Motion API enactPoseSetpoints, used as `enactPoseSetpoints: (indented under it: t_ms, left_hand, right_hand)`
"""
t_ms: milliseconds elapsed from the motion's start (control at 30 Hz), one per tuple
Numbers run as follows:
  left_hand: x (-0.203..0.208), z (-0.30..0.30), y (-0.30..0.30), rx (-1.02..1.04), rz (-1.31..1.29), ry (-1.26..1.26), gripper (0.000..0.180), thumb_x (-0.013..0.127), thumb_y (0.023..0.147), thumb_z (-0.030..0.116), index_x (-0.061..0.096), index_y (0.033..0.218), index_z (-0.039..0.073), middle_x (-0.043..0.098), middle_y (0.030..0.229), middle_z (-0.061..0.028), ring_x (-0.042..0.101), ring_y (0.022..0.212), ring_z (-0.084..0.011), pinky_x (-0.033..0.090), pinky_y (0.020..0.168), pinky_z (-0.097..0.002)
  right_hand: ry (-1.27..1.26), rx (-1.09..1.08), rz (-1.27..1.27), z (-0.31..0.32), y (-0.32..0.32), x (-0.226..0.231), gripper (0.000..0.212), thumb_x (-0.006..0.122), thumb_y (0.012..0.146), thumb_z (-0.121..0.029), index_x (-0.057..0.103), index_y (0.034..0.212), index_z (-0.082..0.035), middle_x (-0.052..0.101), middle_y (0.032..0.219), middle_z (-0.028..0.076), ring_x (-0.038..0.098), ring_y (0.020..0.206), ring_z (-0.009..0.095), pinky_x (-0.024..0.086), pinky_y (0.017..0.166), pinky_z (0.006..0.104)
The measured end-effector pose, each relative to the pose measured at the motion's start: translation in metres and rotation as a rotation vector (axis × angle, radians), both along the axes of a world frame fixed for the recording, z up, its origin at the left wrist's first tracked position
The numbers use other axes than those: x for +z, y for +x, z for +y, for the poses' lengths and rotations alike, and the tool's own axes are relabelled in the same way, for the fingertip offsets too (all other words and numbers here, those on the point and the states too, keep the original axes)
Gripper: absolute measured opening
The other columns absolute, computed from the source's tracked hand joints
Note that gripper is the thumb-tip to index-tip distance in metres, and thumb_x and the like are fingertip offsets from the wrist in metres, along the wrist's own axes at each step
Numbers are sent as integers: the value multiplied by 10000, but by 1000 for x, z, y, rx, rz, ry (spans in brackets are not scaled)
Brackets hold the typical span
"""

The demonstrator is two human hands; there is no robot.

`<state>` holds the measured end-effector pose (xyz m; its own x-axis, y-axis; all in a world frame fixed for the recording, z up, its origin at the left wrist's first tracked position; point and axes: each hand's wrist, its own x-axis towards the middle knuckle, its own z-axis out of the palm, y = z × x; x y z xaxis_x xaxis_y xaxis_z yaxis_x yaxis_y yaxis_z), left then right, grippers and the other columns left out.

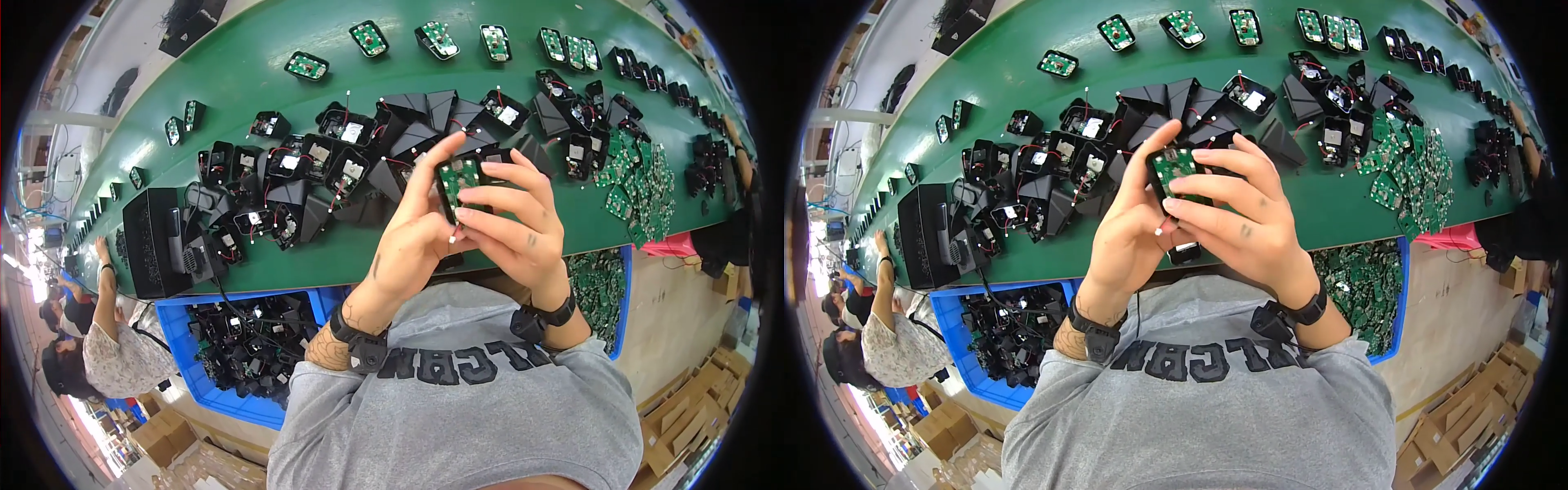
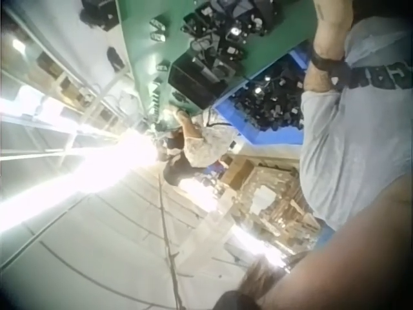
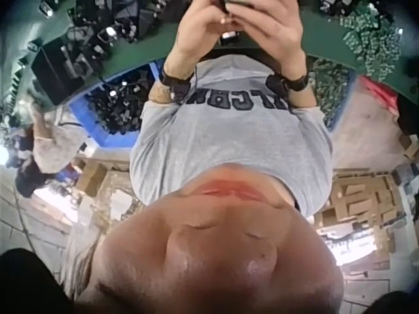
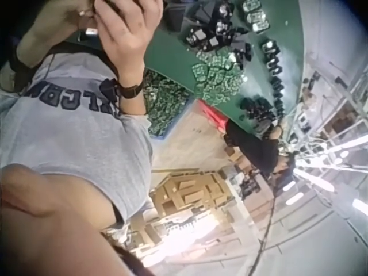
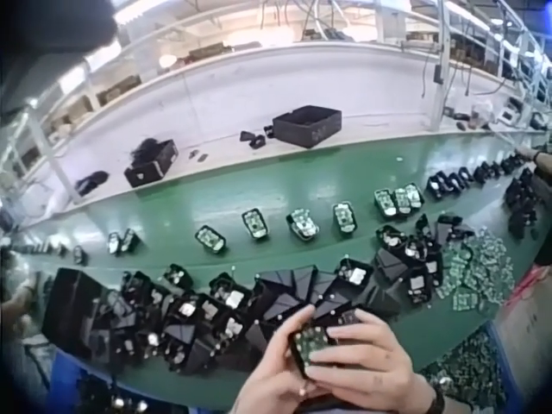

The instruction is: The person picks up a circuit board and a black plastic housing, fits the board into the housing, and presses them together. After setting the unit down, they reach into a blue bin to grab more circuit boards and place them on the table.

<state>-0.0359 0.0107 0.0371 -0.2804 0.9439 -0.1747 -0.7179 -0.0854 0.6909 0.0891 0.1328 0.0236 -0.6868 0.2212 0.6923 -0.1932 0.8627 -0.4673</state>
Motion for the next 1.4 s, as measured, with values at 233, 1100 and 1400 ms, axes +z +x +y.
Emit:
enactPoseSetpoints:
  t_ms: [233,1100,1400]
  left_hand:
    - [-3,1,10,15,-104,-53,615,497,786,47,364,1386,82,539,1126,-49,539,970,-126,458,819,-262]
    - [-1,1,-3,57,353,-166,344,560,840,-27,452,1164,11,636,1024,-123,689,840,-188,587,638,-259]
    - [0,0,1,211,450,-113,358,607,834,-23,459,1158,-5,625,1032,-122,658,917,-159,580,712,-262]
  right_hand:
    - [-322,66,177,3,-2,-11,96,694,787,-62,704,882,-64,704,787,52,618,990,282,377,1025,554]
    - [-256,-41,145,10,-10,-6,135,595,763,15,672,866,-24,654,656,59,659,901,267,309,1062,611]
    - [-402,140,103,14,-8,-10,153,529,913,-144,644,880,-49,654,795,78,561,1105,329,259,1092,583]
